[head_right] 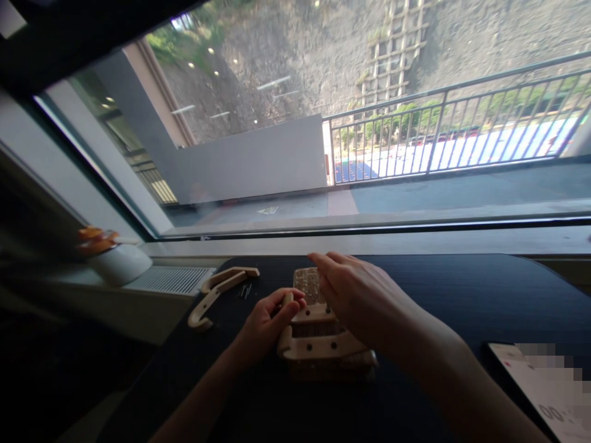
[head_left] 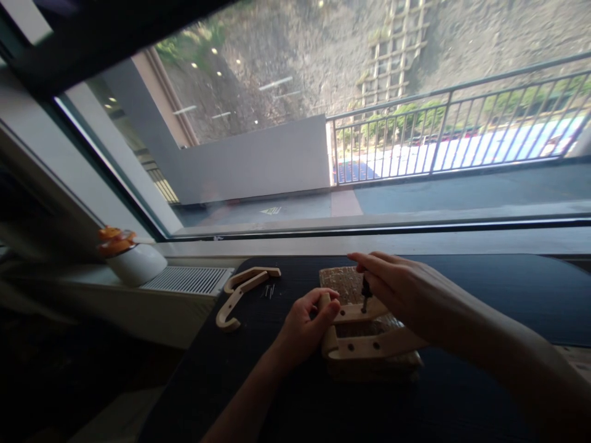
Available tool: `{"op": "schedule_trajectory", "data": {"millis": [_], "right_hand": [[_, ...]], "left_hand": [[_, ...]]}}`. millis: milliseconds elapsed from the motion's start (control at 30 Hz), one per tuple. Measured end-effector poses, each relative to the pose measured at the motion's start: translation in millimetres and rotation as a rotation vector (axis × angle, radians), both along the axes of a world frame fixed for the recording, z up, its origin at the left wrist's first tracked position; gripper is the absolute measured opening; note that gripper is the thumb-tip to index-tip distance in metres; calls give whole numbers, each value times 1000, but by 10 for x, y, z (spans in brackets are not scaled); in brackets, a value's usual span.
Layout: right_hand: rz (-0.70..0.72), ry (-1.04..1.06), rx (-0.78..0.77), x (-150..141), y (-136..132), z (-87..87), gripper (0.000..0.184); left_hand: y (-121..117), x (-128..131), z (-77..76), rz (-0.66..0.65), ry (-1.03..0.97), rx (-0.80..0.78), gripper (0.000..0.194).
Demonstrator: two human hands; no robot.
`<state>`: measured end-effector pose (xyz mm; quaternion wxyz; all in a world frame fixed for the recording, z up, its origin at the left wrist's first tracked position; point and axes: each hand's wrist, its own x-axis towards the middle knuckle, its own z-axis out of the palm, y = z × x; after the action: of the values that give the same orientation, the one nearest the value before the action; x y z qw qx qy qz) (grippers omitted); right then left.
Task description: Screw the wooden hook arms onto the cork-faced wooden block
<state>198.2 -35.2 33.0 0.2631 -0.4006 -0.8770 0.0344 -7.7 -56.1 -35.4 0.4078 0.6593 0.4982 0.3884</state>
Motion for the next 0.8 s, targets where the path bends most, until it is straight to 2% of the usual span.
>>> {"op": "schedule_trajectory", "data": {"millis": [67, 167, 333, 533, 667, 800], "right_hand": [[-12, 26, -34, 15, -3, 11, 38], [-23, 41, -68, -2, 9, 38, 27], [-113, 35, -10, 1, 71, 62, 17], [-238, 26, 62, -15, 106, 21, 20], [-192, -14, 107, -40, 71, 28, 24], [-56, 4, 52, 5, 16, 71, 32]], "left_hand": [[1, 1, -4, 2, -2, -10, 36], [-1, 5, -8, 4, 1, -18, 37], [2, 0, -14, 6, -2, -19, 37], [6, 0, -12, 8, -3, -10, 37], [-4, 7, -2, 12, -12, -23, 38], [-13, 4, 13, 12, -9, -15, 38]]}}
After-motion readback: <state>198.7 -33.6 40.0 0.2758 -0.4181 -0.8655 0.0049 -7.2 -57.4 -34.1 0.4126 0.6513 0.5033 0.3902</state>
